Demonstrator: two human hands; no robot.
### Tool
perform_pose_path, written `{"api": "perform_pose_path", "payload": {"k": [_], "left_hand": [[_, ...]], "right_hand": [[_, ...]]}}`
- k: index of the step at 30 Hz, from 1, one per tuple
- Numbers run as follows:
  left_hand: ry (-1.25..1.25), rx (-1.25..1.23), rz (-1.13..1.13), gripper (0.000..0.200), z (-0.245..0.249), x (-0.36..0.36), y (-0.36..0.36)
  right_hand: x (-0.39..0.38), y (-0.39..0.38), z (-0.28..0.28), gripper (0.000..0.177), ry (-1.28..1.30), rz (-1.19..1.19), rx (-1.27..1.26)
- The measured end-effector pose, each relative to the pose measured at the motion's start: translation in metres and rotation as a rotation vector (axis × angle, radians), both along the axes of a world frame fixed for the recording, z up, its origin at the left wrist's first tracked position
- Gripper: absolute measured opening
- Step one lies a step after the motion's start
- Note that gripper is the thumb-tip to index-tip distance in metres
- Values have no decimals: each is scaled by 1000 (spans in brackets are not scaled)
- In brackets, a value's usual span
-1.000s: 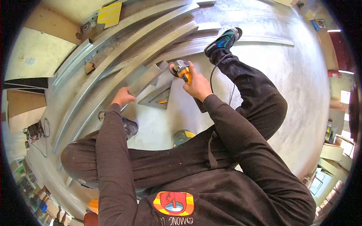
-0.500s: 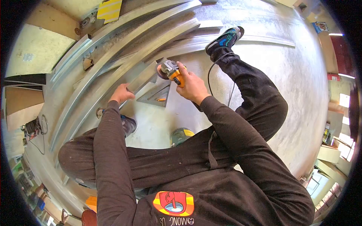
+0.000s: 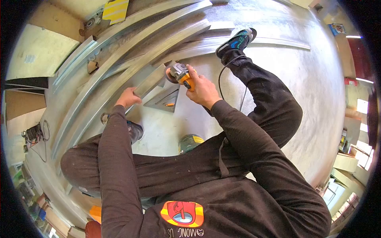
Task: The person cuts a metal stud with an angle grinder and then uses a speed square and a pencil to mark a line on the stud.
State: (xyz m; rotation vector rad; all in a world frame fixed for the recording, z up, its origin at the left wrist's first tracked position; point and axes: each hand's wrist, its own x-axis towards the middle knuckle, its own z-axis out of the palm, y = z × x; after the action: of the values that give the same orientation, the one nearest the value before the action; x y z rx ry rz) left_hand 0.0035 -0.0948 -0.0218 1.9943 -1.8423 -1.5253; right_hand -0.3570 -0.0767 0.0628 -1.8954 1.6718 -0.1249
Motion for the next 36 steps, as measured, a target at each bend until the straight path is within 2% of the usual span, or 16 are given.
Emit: {"api": "perform_pose_path", "payload": {"k": [8,10,12,15,18,24,30,34,36], "left_hand": [[-16,13,-20,58,-14,5,3],[-5,1,-51,58,-2,-1,4],[-256,-256,-2,56,21,-24,15],[-405,-357,68,61,29,-55,23],[-411,-407,84,57,18,-53,20],[-384,-267,37,44,28,-49,13],[-365,-335,67,42,16,-46,17],[-388,-281,59,44,20,-47,17],[-360,-248,67,37,24,-49,18]], "right_hand": [[-21,-19,-29,100,45,-85,-12],[-23,-30,-30,100,68,-122,34],[-27,-26,-32,101,46,-193,110],[-30,-19,-24,100,9,-192,37],[-31,-14,-14,99,45,-148,67],[-28,-12,-24,98,32,-91,19],[-24,-31,-31,95,-10,-68,-49],[-19,-45,-37,95,3,-45,-58],[-17,-51,-38,96,14,-38,-74]]}}
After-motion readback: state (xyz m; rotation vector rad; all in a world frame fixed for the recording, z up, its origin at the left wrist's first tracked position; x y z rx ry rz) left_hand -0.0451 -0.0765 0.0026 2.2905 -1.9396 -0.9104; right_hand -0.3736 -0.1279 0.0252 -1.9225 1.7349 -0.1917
